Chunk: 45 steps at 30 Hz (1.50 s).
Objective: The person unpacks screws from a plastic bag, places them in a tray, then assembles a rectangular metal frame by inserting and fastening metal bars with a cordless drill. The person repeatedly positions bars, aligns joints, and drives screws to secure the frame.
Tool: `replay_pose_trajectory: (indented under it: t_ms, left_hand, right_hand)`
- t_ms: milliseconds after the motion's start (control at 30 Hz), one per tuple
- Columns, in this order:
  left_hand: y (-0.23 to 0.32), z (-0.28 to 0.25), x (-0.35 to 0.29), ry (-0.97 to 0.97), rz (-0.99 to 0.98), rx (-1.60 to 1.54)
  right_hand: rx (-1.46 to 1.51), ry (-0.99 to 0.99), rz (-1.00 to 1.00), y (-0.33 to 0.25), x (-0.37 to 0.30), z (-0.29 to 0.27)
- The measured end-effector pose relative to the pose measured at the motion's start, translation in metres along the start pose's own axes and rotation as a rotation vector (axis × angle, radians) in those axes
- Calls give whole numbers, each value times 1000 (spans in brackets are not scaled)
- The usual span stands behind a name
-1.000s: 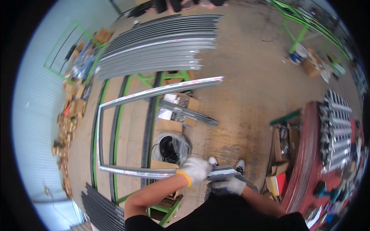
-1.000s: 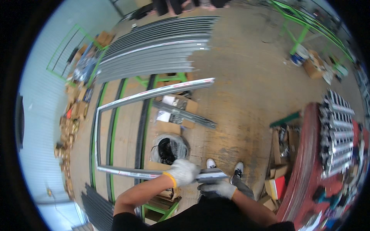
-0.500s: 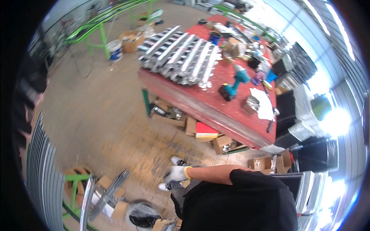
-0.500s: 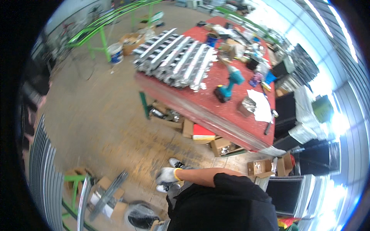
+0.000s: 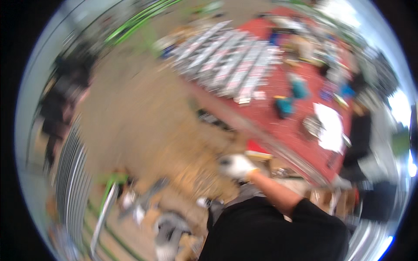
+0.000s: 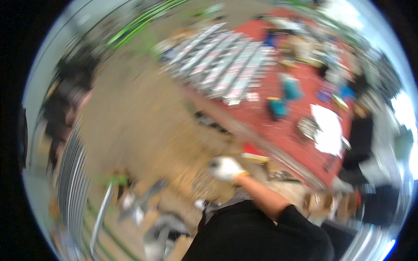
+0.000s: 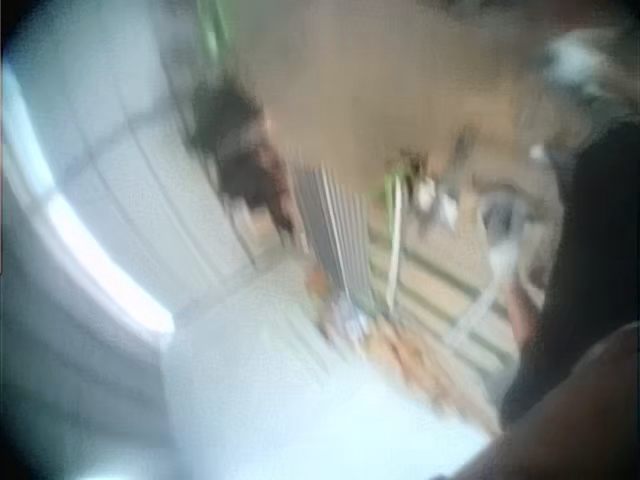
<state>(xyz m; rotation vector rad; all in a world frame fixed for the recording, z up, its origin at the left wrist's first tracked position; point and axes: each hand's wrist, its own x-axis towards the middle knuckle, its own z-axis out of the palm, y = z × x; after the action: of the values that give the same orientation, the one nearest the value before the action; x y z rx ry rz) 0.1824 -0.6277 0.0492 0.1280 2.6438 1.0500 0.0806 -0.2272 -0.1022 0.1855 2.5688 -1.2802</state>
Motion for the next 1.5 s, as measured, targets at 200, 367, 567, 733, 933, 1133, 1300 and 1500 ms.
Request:
replay_pose_trajectory:
  t_ms: [200,367,567,733,933,1133,1300,1500]
  left_hand:
    - [84,77,26,12,-204,-265]
    - [98,103,-3,181,-408,-264]
    - [49,105,-48,691,-630,-522]
    - [2,76,-81,912,-795,-598]
    - [-50,67,-116,1180,-1020,-759]
    - [-70,96,-129,1240,-1375,-1010]
    - [-85,106,-120,1258,-1322,-1300]
    - [-84,107,-118,1237,-1302,-1306]
  right_hand:
    - [583,-16,275,58,8,-61]
    - [561,-177,306,95,18,-60]
    - [544,-369,183,37,47,-17]
    - [640,-555,69,-65,87,72]
    - [937,-741,110,-193,149,216]
    - [1084,-714,196,-260,191,317]
    - [1260,-802,243,-274,202,349]
    - [1144,-773,244,-279,203,350]
